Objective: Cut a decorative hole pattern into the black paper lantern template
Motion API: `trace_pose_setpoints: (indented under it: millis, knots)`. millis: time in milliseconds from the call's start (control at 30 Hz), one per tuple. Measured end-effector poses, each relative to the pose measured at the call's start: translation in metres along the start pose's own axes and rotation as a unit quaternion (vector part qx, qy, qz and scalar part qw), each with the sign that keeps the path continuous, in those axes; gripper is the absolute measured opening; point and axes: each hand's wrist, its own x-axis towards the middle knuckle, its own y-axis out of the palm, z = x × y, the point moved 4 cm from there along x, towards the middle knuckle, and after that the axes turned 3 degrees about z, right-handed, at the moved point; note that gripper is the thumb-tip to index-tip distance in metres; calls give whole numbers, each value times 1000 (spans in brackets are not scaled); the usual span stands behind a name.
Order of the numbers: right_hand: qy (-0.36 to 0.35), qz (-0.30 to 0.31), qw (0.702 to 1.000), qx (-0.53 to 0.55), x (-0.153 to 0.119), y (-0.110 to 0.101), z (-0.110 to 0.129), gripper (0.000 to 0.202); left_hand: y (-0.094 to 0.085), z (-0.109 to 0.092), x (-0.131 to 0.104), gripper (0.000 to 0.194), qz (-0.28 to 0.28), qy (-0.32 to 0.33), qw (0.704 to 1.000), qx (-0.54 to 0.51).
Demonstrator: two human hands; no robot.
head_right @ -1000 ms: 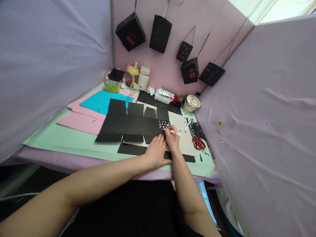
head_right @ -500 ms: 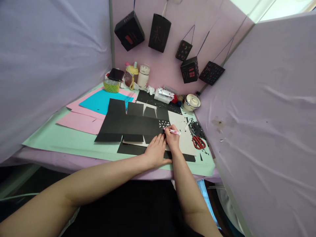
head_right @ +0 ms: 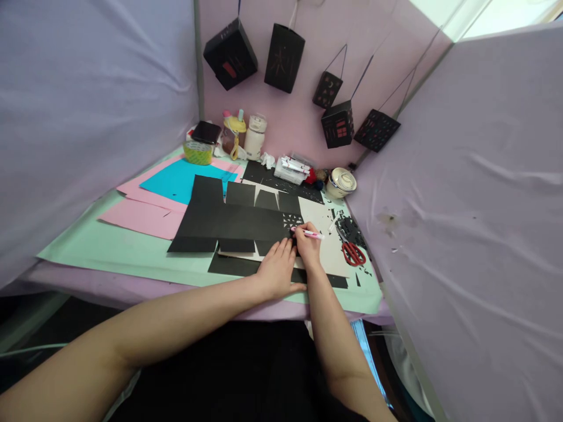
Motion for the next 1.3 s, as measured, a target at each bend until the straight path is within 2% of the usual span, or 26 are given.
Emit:
trace_pose_setpoints:
  millis: [267, 533, 633, 833, 1300]
  knots:
    - [-21, -46, 999, -8, -3, -3, 0, 13, 3, 0, 1, 108, -13, 1, 1000, 11]
    - [-77, 0, 997, -32, 2, -8, 26, 18, 3, 1, 1, 108, -32, 0, 999, 3]
    - [-70, 19, 996, -48, 9, -4, 19, 14, 2, 1, 1, 108, -28, -2, 1000, 3]
    - [-42, 19, 998, -38, 13, 3, -3, 12, 2, 1, 2, 109, -27, 0, 1000, -1]
    - [-38, 24, 998, -33, 10, 3, 1, 12, 3, 1, 2, 109, -18, 3, 1000, 0]
